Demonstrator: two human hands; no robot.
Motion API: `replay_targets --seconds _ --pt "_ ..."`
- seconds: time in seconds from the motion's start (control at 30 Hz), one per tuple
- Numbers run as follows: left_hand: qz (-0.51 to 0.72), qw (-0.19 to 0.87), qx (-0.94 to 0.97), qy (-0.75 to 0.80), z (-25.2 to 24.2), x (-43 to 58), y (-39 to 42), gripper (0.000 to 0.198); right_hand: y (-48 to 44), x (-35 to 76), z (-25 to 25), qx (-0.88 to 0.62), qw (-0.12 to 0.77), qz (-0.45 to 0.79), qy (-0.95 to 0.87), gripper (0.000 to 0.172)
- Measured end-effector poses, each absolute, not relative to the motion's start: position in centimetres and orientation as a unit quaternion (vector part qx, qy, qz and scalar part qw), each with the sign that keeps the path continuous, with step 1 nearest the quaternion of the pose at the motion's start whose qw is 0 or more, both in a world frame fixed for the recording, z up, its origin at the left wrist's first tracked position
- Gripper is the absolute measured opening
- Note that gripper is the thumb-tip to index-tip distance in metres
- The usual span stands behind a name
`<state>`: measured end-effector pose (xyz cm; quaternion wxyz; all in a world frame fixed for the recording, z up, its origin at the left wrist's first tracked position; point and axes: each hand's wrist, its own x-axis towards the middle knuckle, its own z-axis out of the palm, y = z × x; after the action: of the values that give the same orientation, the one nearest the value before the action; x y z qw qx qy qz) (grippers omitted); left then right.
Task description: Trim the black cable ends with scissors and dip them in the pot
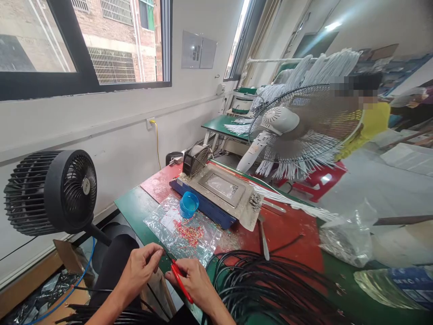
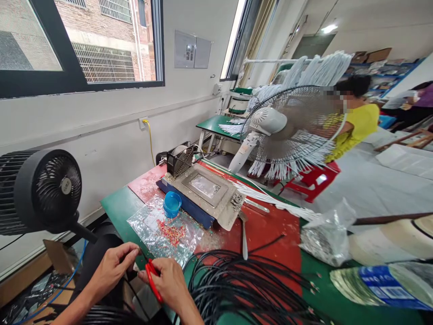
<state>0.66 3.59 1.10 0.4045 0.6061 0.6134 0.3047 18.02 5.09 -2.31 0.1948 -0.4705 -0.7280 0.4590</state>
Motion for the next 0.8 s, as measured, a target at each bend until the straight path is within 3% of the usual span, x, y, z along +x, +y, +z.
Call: replay_targets --seconds 0.23,0.4,0.53,0.8 --pt "0.304 0.401 0.625 0.597 1.3 0.3 4.4 0.028 5.1 18.0 -3.2 -0.487 0.239 0.432 -0.721 0.047" --pt "0.335 0.489 0.573 0.566 0.8 0.4 4.1 0.026 5.4 18.0 -3.4 -0.480 0.320 0.539 -0.614 0.047" --pt "0.357 0.588 0.485 0.540 0.2 1.1 3.3 0.030 5.5 17.9 -3.3 -0.454 0.331 0.668 -0.487 0.051" --pt "0.404 0.648 0.396 0.509 -0.1 2.6 3.0 0.030 5.3 17.7 -3.2 -0.429 0.364 0.688 -0.458 0.048"
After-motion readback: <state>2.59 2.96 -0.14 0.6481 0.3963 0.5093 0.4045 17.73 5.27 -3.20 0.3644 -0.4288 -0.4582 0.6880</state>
